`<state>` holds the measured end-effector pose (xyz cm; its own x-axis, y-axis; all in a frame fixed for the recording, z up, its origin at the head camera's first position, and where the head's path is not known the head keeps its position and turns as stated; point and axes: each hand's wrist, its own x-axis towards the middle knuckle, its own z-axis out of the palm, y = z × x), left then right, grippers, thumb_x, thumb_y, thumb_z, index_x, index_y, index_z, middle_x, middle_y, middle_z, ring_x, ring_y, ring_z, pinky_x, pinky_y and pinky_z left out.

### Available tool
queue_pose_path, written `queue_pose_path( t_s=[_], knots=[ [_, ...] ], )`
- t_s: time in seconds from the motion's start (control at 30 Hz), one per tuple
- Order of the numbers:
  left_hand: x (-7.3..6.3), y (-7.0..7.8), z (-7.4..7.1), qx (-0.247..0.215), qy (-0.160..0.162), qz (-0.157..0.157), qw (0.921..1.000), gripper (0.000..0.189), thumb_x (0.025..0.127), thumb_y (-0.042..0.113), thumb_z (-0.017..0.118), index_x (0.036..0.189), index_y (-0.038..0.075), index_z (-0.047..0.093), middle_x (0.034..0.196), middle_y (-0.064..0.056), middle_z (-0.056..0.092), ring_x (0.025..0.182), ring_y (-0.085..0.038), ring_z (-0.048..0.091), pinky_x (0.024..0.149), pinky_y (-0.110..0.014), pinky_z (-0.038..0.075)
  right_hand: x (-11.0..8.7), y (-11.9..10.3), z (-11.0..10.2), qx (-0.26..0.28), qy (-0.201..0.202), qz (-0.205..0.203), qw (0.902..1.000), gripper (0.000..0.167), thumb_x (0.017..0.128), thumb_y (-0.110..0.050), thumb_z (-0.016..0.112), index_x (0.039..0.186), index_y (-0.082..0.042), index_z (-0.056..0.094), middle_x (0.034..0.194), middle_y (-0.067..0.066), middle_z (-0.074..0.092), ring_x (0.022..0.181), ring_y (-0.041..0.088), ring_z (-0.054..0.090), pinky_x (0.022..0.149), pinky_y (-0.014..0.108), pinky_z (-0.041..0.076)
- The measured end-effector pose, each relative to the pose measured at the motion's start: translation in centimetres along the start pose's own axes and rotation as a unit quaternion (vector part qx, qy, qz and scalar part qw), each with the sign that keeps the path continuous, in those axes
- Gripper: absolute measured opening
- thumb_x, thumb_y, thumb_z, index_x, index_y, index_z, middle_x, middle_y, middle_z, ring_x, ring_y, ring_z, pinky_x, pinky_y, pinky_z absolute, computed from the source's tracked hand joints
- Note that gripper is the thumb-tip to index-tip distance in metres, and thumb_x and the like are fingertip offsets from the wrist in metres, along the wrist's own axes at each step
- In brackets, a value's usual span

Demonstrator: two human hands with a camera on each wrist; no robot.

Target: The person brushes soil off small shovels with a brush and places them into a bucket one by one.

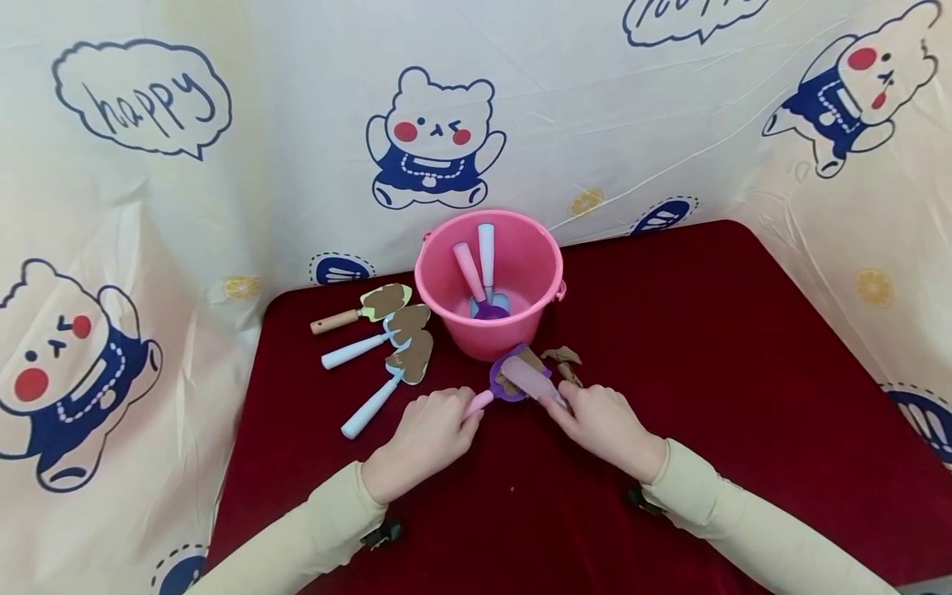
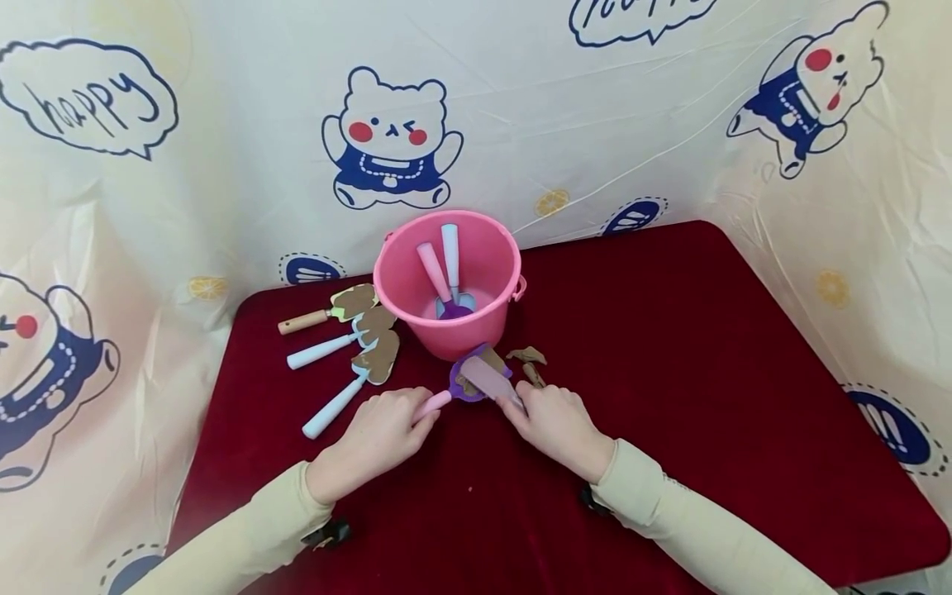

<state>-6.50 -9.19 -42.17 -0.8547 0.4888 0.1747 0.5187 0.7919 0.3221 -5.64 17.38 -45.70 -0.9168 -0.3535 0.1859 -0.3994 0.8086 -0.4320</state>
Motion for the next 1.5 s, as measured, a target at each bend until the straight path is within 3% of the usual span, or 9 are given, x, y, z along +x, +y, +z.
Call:
queue_pose_path(
  t_s=[0.1, 0.3, 0.47, 0.6, 0.83, 1.07, 1.23, 1.4, 1.5],
  knots=[
    [-0.1, -0.1, 0.1, 0.002, -0.001, -0.006, 1.0, 0.038, 0.095, 0.02, 0.074, 0.07, 0.014, 0.048, 0.059, 0.001, 0.046, 0.05, -0.029, 0.055, 0.043, -0.04, 0.04, 0.0, 0.0, 0.0, 0.012, 0.003, -0.005, 0.9999, 0.035, 0.102, -0.029, 0.067, 0.075, -0.016, 0.05, 0.053, -0.01, 0.033, 0.043, 0.001, 0.028, 0.039, 0.022, 0.028],
    [0.0, -0.1, 0.2, -0.006, 0.01, -0.003, 0.9999, 0.037, 0.097, 0.021, 0.072, 0.07, 0.013, 0.048, 0.059, 0.0, 0.047, 0.049, -0.031, 0.055, 0.043, -0.042, 0.041, 0.2, -0.1, 0.4, 0.023, -0.008, -0.055, 0.9982, 0.036, 0.101, -0.03, 0.069, 0.075, -0.017, 0.048, 0.054, -0.013, 0.03, 0.044, -0.002, 0.026, 0.04, 0.019, 0.025],
    [0.0, 0.0, 0.1, 0.001, 0.01, 0.001, 1.0, 0.034, 0.093, 0.017, 0.076, 0.071, 0.012, 0.05, 0.06, -0.001, 0.048, 0.051, -0.031, 0.057, 0.044, -0.042, 0.042, 0.2, -0.1, 0.3, -0.015, 0.002, -0.016, 0.9998, 0.039, 0.1, -0.032, 0.07, 0.072, -0.017, 0.047, 0.052, -0.01, 0.03, 0.043, 0.003, 0.029, 0.039, 0.023, 0.028],
    [-0.2, -0.2, 0.1, 0.008, 0.011, -0.003, 0.9999, 0.037, 0.093, 0.017, 0.076, 0.07, 0.012, 0.048, 0.059, 0.0, 0.046, 0.05, -0.03, 0.055, 0.043, -0.041, 0.041, 0.3, 0.0, 0.0, -0.01, 0.009, -0.002, 0.9999, 0.038, 0.1, -0.029, 0.07, 0.071, -0.016, 0.048, 0.053, -0.009, 0.032, 0.043, 0.003, 0.03, 0.039, 0.024, 0.029],
    [-0.2, 0.1, 0.2, -0.008, 0.009, -0.002, 0.9999, 0.034, 0.095, 0.018, 0.074, 0.071, 0.011, 0.05, 0.06, 0.0, 0.048, 0.05, -0.029, 0.057, 0.043, -0.041, 0.043, 0.4, -0.6, 0.4, 0.027, 0.001, -0.055, 0.9981, 0.035, 0.1, -0.028, 0.07, 0.075, -0.016, 0.048, 0.055, -0.012, 0.031, 0.045, -0.002, 0.027, 0.04, 0.02, 0.027],
    [-0.2, 0.5, 0.1, -0.018, 0.004, 0.005, 0.9998, 0.031, 0.094, 0.015, 0.075, 0.073, 0.012, 0.053, 0.06, 0.001, 0.047, 0.05, -0.024, 0.055, 0.044, -0.038, 0.043, 0.4, -1.4, 0.3, 0.006, 0.008, 0.009, 0.9999, 0.042, 0.1, -0.029, 0.07, 0.069, -0.016, 0.045, 0.052, -0.009, 0.031, 0.041, 0.003, 0.028, 0.037, 0.022, 0.026],
    [-0.3, 0.4, 0.1, -0.015, 0.006, 0.006, 0.9999, 0.033, 0.093, 0.011, 0.074, 0.07, 0.01, 0.05, 0.058, 0.0, 0.046, 0.049, -0.023, 0.053, 0.044, -0.038, 0.042, 0.7, -0.8, 0.1, 0.007, 0.004, 0.024, 0.9997, 0.041, 0.102, -0.028, 0.067, 0.07, -0.015, 0.047, 0.052, -0.008, 0.033, 0.04, 0.003, 0.029, 0.037, 0.022, 0.026],
    [-0.2, 0.4, 0.1, -0.014, 0.01, 0.009, 0.9998, 0.033, 0.092, 0.01, 0.074, 0.07, 0.009, 0.05, 0.058, -0.002, 0.046, 0.049, -0.025, 0.054, 0.044, -0.039, 0.043, 0.6, -0.7, 0.5, 0.029, -0.004, -0.017, 0.9994, 0.036, 0.102, -0.029, 0.068, 0.075, -0.015, 0.049, 0.054, -0.01, 0.034, 0.043, 0.0, 0.029, 0.039, 0.021, 0.028],
    [0.0, 0.5, 0.0, -0.02, 0.011, 0.012, 0.9997, 0.032, 0.092, 0.011, 0.075, 0.071, 0.009, 0.051, 0.059, -0.002, 0.047, 0.049, -0.025, 0.055, 0.045, -0.04, 0.044, 0.6, -0.8, 0.6, 0.014, -0.014, -0.036, 0.9991, 0.036, 0.101, -0.031, 0.069, 0.075, -0.016, 0.049, 0.054, -0.011, 0.033, 0.044, 0.001, 0.029, 0.04, 0.021, 0.028]
  ],
)
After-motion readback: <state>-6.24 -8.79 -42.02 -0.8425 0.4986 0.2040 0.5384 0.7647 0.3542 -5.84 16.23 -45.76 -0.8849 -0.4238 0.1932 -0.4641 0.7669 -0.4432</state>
